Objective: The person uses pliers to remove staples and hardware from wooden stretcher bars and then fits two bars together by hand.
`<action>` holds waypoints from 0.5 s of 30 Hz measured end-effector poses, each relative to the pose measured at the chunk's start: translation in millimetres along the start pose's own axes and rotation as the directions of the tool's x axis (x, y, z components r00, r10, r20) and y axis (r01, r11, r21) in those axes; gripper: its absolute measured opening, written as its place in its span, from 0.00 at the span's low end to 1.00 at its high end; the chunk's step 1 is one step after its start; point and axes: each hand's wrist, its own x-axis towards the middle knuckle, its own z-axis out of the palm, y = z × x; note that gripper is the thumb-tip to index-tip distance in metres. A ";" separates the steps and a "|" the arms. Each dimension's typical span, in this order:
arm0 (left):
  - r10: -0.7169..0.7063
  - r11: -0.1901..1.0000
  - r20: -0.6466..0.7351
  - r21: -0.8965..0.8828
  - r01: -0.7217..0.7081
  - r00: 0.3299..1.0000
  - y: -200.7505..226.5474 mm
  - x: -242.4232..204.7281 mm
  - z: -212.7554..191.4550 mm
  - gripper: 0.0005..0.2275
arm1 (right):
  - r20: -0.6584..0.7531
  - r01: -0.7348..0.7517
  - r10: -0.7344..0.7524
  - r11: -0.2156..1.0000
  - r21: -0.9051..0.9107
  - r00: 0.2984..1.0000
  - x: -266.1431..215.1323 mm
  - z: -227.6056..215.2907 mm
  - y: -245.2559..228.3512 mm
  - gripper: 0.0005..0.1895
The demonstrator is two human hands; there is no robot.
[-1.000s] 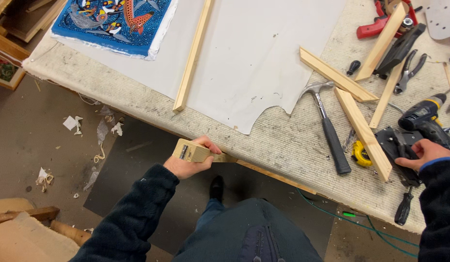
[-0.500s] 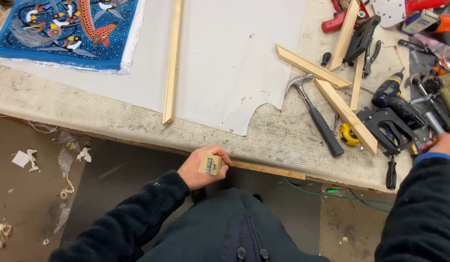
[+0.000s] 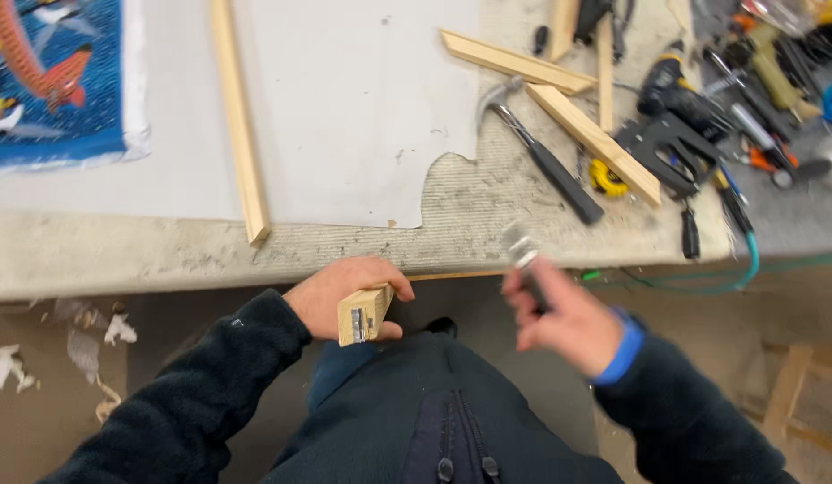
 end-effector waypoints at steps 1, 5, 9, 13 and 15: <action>0.055 0.998 0.140 -0.020 -0.053 0.989 -2.8 5.1 -4.4 0.17 | 0.266 0.053 -0.031 0.996 -0.075 0.964 -16.9 14.6 -5.9 0.29; 0.234 0.971 0.411 -0.139 -0.193 0.881 -11.7 25.6 -12.0 0.14 | 0.571 0.282 -0.111 0.934 -0.219 0.813 -61.5 64.2 -56.3 0.33; 0.407 0.906 0.451 -0.311 -0.288 0.794 -18.0 33.2 -7.6 0.09 | 0.436 0.372 -0.263 0.909 -0.187 0.861 -85.8 98.6 -52.8 0.38; 0.290 0.945 0.523 -0.287 -0.155 0.802 -26.1 36.7 0.1 0.05 | 0.245 0.286 -0.217 0.911 -0.298 0.945 -107.3 131.1 -61.0 0.39; 0.336 0.924 0.530 -0.345 -0.164 0.779 -25.3 34.6 -0.5 0.06 | 0.160 0.256 -0.213 0.909 -0.331 0.964 -116.8 144.1 -65.2 0.40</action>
